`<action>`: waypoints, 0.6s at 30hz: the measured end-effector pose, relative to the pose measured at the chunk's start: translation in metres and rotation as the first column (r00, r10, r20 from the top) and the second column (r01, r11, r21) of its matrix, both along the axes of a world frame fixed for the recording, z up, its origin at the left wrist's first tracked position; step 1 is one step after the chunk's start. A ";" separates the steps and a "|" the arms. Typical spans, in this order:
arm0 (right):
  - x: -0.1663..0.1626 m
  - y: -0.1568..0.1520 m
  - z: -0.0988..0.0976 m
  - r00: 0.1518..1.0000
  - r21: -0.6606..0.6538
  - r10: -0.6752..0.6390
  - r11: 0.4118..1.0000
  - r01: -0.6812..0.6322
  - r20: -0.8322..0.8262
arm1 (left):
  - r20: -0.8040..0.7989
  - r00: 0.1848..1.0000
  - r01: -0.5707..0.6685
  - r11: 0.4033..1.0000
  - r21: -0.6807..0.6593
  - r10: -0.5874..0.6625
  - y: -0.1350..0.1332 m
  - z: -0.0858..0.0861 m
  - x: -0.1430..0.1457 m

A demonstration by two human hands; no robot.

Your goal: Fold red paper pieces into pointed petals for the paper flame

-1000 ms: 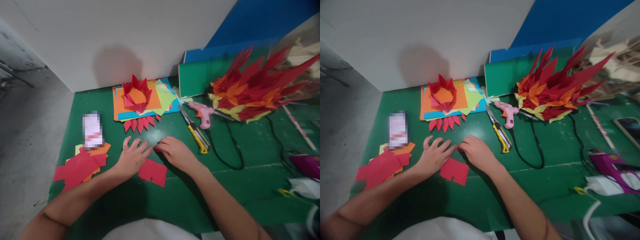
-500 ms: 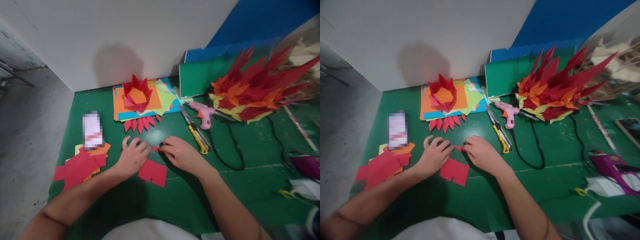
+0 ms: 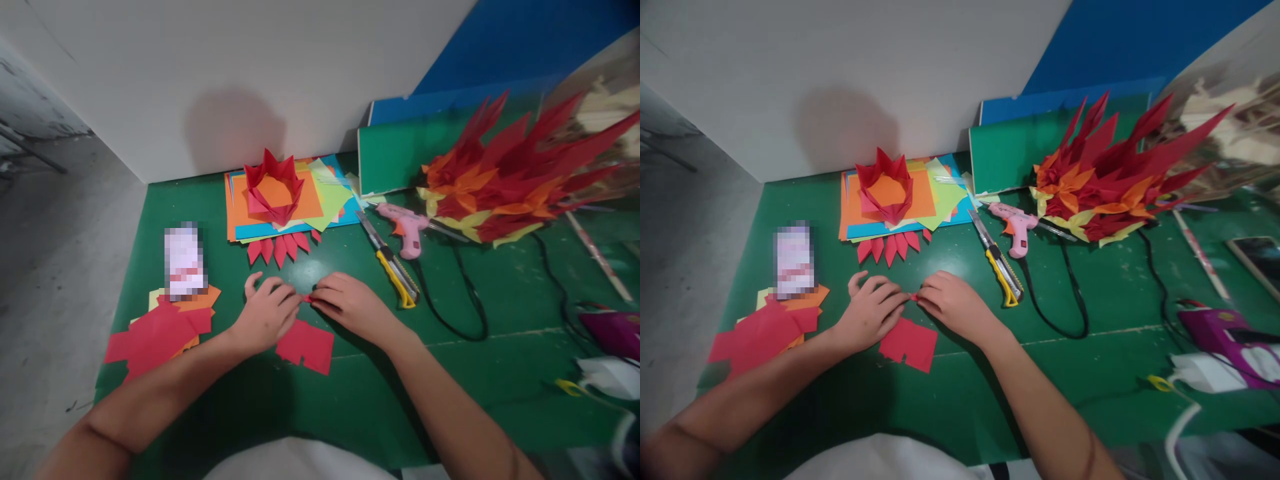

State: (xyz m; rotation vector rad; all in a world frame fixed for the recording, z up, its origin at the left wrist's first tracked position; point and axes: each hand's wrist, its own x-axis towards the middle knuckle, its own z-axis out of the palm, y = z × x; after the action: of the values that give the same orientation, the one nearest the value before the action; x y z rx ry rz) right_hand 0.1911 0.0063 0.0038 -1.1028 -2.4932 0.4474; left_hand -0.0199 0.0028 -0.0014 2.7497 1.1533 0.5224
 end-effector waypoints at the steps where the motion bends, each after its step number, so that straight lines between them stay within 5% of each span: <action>1: 0.000 0.000 0.000 1.000 -0.005 0.001 1.000 -0.001 0.001 | 0.003 1.000 0.002 1.000 -0.006 -0.002 0.000 0.000 0.000; 10: -0.005 -0.004 -0.004 0.998 0.016 -0.006 1.000 0.005 0.061 | -0.005 1.000 0.027 0.998 0.061 -0.027 0.003 -0.003 0.002; 18: -0.014 -0.006 -0.004 0.993 -0.126 -0.113 0.986 0.107 -0.036 | 0.042 0.999 0.007 0.999 -0.041 -0.005 0.008 -0.005 0.004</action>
State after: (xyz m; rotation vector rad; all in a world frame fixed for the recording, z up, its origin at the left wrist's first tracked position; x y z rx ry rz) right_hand 0.1769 -0.0001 -0.0001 -1.2579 -2.3806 0.5940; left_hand -0.0157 0.0110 -0.0068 2.6935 1.1336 0.5458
